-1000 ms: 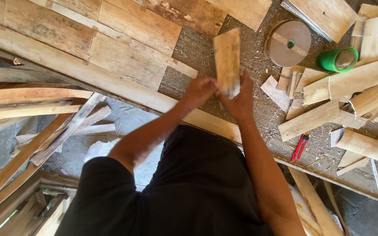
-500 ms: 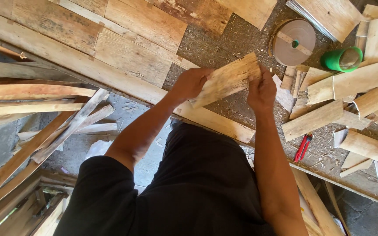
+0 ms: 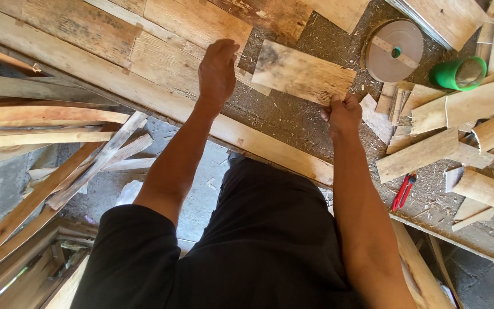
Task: Trimming and fitting thin wood veneer pieces on a workbench using a utility knife.
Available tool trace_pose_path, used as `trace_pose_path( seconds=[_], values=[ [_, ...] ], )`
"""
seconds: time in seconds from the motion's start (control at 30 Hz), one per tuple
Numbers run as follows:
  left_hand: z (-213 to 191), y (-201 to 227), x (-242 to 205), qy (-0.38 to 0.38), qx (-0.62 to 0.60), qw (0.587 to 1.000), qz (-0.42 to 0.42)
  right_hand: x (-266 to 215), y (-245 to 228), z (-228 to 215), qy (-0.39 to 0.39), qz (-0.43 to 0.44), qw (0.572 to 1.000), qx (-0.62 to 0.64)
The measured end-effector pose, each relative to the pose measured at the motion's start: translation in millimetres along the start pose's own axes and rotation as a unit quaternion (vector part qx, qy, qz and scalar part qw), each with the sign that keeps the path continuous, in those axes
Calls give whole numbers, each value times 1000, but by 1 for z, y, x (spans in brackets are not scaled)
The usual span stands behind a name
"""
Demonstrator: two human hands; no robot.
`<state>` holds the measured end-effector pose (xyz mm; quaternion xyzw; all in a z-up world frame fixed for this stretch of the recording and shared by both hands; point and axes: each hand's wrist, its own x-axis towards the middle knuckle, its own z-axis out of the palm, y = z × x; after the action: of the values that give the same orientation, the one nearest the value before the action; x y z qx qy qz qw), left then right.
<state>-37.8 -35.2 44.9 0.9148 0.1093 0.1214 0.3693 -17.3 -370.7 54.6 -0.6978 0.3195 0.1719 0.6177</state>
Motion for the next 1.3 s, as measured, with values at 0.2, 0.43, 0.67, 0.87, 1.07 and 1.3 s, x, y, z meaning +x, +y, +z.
trace_pose_path(
  seconds=[0.2, 0.43, 0.67, 0.87, 1.07, 1.3],
  values=[
    [-10, -12, -22, -22, 85, 987, 135, 9, 4, 26, 14, 51, 998, 15],
    [2, -33, -30, -25, 71, 987, 144, 3, 3, 44, 30, 71, 997, 11],
    [-5, -32, -30, -44, 62, 987, 140, -8, -2, 52, 38, 98, 994, -5],
    [-3, -36, -29, -55, 68, 986, 145, -8, -4, 52, 39, 85, 994, -54],
    [-6, -32, -27, -56, 77, 983, 154, 4, 3, 45, 25, 34, 991, -125],
    [-1, -34, -23, -48, 47, 990, 126, 0, 0, 44, 20, 19, 989, -146]
  ],
)
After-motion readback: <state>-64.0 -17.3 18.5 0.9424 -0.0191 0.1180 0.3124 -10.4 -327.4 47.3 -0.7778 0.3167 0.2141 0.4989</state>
